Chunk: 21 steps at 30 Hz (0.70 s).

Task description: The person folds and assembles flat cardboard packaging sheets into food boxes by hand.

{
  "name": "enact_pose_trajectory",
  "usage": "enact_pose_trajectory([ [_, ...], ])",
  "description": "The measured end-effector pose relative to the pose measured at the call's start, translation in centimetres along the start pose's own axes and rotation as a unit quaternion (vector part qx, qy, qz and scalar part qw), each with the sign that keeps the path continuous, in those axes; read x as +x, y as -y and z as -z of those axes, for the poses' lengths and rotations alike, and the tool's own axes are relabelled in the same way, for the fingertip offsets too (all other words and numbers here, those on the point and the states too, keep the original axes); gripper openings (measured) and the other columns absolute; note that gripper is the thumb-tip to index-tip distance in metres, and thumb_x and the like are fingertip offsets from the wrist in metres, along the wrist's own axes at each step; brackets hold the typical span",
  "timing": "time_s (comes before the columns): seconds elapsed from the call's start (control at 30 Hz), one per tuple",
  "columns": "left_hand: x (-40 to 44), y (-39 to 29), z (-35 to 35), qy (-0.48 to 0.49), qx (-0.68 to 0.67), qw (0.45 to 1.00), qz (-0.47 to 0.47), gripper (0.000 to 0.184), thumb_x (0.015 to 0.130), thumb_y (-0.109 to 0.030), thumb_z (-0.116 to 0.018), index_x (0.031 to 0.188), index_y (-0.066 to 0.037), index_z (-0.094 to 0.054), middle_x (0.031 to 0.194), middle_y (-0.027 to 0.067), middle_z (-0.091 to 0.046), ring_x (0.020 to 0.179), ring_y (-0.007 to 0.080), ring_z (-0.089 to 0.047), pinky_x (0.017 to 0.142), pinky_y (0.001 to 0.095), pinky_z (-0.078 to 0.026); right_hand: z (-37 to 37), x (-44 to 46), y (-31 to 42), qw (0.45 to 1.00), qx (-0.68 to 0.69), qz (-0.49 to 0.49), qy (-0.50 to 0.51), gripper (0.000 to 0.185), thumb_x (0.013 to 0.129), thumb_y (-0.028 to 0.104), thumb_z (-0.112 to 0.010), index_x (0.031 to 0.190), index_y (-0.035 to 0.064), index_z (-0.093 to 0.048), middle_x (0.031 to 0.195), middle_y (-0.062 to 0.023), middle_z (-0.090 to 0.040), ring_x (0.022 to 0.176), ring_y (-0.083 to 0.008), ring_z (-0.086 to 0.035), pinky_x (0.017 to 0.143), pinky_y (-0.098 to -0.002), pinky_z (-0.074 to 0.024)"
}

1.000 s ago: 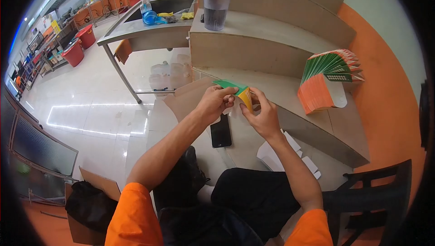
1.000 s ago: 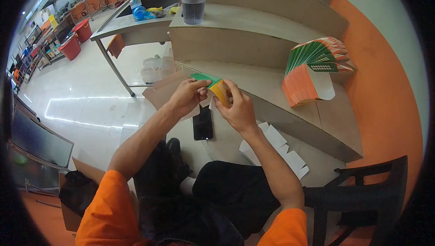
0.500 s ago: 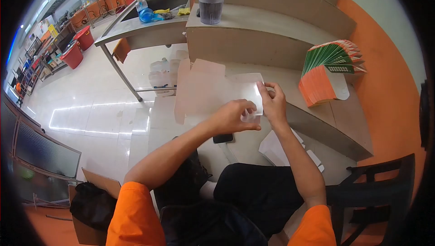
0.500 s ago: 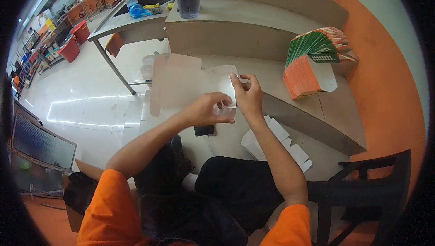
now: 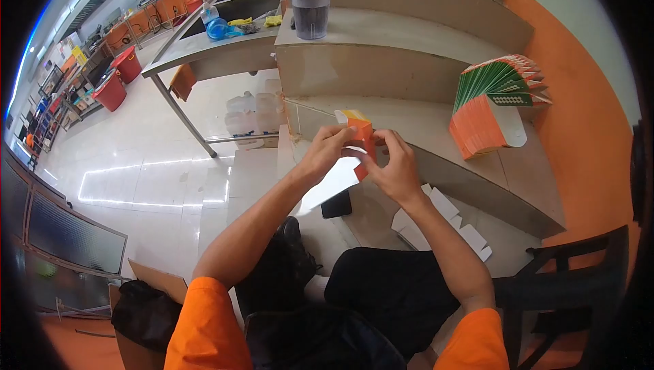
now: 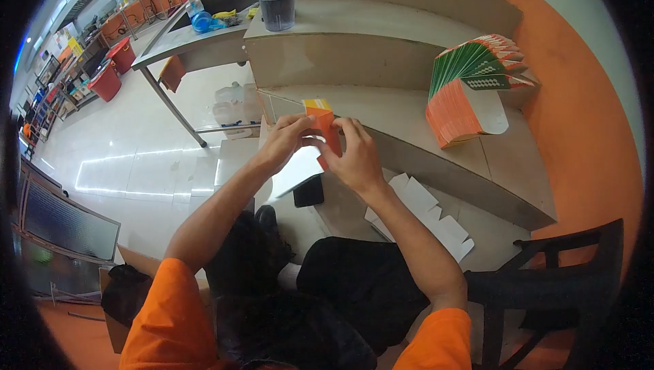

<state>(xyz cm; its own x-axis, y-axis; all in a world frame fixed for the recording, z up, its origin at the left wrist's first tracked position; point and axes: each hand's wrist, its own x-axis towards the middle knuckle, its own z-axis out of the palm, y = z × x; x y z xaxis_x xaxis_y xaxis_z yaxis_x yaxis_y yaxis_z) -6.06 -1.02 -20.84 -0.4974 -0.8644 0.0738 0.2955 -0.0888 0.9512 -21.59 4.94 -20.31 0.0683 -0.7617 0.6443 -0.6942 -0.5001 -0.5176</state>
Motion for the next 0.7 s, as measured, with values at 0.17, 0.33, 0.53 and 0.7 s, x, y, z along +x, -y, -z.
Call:
enact_pose_trajectory([
  [0.17, -0.1, -0.2, -0.4, -0.045, 0.092, 0.992, -0.079, 0.024, 0.092, -0.010, -0.052, 0.106, 0.009, -0.055, 0.097, 0.0158, -0.061, 0.090, 0.0210, -0.064, 0.080, 0.0313, -0.054, 0.7, 0.5, 0.4, 0.993, 0.090, -0.071, -0.040, 0.019, 0.080, 0.006, -0.060, 0.097, -0.0017, -0.056, 0.085, -0.0145, -0.064, 0.072, -0.0245, -0.065, 0.062, -0.0327, -0.0512],
  [0.33, -0.5, -0.8, -1.0, -0.080, 0.023, 0.990, -0.115, 0.026, 0.090, -0.011, -0.055, 0.106, 0.010, -0.056, 0.099, 0.0175, -0.062, 0.088, 0.0211, -0.065, 0.080, 0.0303, -0.054, 0.9, 0.5, 0.4, 0.987, 0.109, -0.112, -0.046, 0.017, 0.083, 0.006, -0.058, 0.098, -0.0021, -0.058, 0.083, -0.0147, -0.064, 0.068, -0.0227, -0.066, 0.059, -0.0306, -0.0511],
  [0.53, 0.0, 0.2, -0.6, -0.070, 0.135, 0.973, -0.175, 0.022, 0.088, -0.010, -0.058, 0.101, 0.007, -0.062, 0.096, 0.0134, -0.065, 0.084, 0.0171, -0.064, 0.081, 0.0301, -0.051, 1.3, 0.8, 0.6, 0.976, 0.149, -0.143, -0.070, 0.017, 0.084, 0.010, -0.059, 0.095, -0.0034, -0.059, 0.083, -0.0129, -0.064, 0.070, -0.0205, -0.066, 0.062, -0.0290, -0.0513],
  [0.7, -0.2, 0.0, -0.5, -0.056, 0.128, 0.980, -0.142, 0.020, 0.087, -0.009, -0.060, 0.098, 0.006, -0.062, 0.089, 0.0117, -0.066, 0.082, 0.0159, -0.063, 0.078, 0.0289, -0.051, 0.9, 0.8, 0.1, 0.973, 0.176, -0.115, -0.091, 0.018, 0.083, 0.010, -0.062, 0.094, -0.0036, -0.060, 0.088, -0.0126, -0.063, 0.077, -0.0195, -0.065, 0.068, -0.0285, -0.0522],
])
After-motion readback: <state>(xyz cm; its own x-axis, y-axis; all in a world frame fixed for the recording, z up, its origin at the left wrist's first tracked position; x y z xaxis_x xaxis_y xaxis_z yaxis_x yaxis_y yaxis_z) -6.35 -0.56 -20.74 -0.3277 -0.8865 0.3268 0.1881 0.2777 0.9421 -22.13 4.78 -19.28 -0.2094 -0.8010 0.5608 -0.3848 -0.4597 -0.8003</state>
